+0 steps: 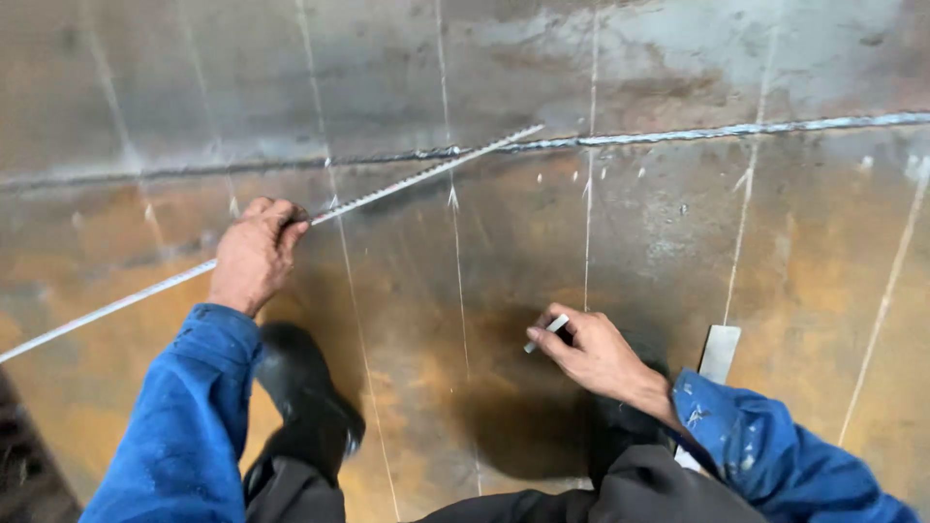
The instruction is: Measuring and marking a large metal plate for fabrication using a tape measure and a marking tool.
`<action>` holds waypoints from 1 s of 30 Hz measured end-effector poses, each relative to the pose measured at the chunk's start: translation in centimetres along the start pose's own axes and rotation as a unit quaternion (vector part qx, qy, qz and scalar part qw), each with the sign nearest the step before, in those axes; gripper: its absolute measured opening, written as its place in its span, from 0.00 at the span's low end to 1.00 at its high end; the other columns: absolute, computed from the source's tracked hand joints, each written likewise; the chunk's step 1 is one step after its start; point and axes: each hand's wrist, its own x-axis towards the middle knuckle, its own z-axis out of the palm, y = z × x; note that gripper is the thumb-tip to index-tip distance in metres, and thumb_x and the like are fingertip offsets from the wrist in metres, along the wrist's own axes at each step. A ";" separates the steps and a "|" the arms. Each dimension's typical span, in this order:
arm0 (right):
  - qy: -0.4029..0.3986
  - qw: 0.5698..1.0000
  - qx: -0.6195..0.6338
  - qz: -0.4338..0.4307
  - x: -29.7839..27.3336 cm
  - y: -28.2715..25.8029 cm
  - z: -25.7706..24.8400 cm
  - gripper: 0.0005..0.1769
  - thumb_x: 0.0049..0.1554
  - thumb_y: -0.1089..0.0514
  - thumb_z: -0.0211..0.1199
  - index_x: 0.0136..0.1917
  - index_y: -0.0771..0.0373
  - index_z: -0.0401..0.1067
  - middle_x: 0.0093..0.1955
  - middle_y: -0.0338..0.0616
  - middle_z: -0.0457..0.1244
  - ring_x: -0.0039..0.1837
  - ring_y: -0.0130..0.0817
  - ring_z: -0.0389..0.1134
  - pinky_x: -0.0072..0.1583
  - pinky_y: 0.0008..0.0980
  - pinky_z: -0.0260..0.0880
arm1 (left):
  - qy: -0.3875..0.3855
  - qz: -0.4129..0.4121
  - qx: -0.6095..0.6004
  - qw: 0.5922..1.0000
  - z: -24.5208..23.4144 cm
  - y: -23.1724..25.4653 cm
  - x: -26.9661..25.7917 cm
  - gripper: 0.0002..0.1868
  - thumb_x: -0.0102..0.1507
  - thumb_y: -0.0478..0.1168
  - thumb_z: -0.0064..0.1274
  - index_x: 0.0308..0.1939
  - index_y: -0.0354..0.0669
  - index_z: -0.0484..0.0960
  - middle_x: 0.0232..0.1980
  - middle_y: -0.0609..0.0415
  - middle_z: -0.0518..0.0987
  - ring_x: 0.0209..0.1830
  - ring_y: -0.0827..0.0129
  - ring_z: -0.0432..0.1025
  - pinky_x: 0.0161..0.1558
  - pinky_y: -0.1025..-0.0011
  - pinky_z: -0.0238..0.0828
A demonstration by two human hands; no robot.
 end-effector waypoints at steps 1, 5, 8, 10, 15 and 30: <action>-0.008 0.999 -0.026 0.042 -0.3 -0.6 -0.3 0.14 0.58 0.46 0.62 0.46 0.57 0.77 0.26 0.50 0.65 0.29 0.41 0.66 0.36 0.42 0.65 | -0.005 0.018 -0.014 1.000 0.1 -0.7 1.0 0.06 0.67 0.41 0.54 0.45 0.44 0.81 0.44 0.43 0.77 0.44 0.43 0.74 0.45 0.51 0.71; 0.016 0.998 -0.051 -0.022 0.2 -3.9 -0.6 0.15 0.59 0.46 0.63 0.42 0.60 0.73 0.29 0.48 0.67 0.32 0.44 0.69 0.38 0.42 0.68 | -0.018 0.049 0.027 0.998 -2.1 -3.0 4.5 0.08 0.69 0.43 0.53 0.47 0.44 0.81 0.45 0.41 0.76 0.44 0.41 0.73 0.44 0.50 0.70; -0.002 0.986 -0.169 -0.003 0.6 -8.5 0.2 0.17 0.61 0.44 0.61 0.43 0.59 0.72 0.30 0.51 0.66 0.35 0.51 0.69 0.40 0.47 0.66 | 0.002 0.099 0.028 0.995 -2.9 -4.5 6.2 0.07 0.70 0.43 0.53 0.46 0.45 0.82 0.44 0.42 0.75 0.45 0.42 0.73 0.45 0.51 0.70; 0.055 0.984 -0.152 -0.077 1.4 -11.5 1.6 0.17 0.61 0.44 0.62 0.43 0.61 0.72 0.32 0.54 0.66 0.39 0.55 0.69 0.41 0.50 0.65 | 0.020 0.118 0.005 0.993 -3.2 -5.7 7.2 0.08 0.71 0.43 0.53 0.48 0.43 0.82 0.46 0.41 0.75 0.45 0.41 0.73 0.45 0.52 0.70; 0.162 0.982 -0.030 -0.089 -0.7 -13.4 3.8 0.15 0.60 0.46 0.62 0.45 0.60 0.75 0.38 0.50 0.69 0.41 0.49 0.72 0.43 0.45 0.71 | 0.044 0.185 -0.037 0.981 -0.4 -7.1 11.2 0.10 0.69 0.43 0.55 0.48 0.41 0.82 0.45 0.42 0.77 0.45 0.45 0.74 0.46 0.55 0.72; 0.403 0.889 -0.219 0.008 -2.9 -9.2 13.6 0.12 0.58 0.51 0.62 0.53 0.55 0.78 0.49 0.48 0.67 0.48 0.48 0.71 0.48 0.45 0.72 | 0.084 0.248 -0.115 0.958 2.3 -1.8 11.0 0.08 0.66 0.42 0.55 0.44 0.43 0.83 0.43 0.42 0.77 0.46 0.45 0.73 0.45 0.51 0.70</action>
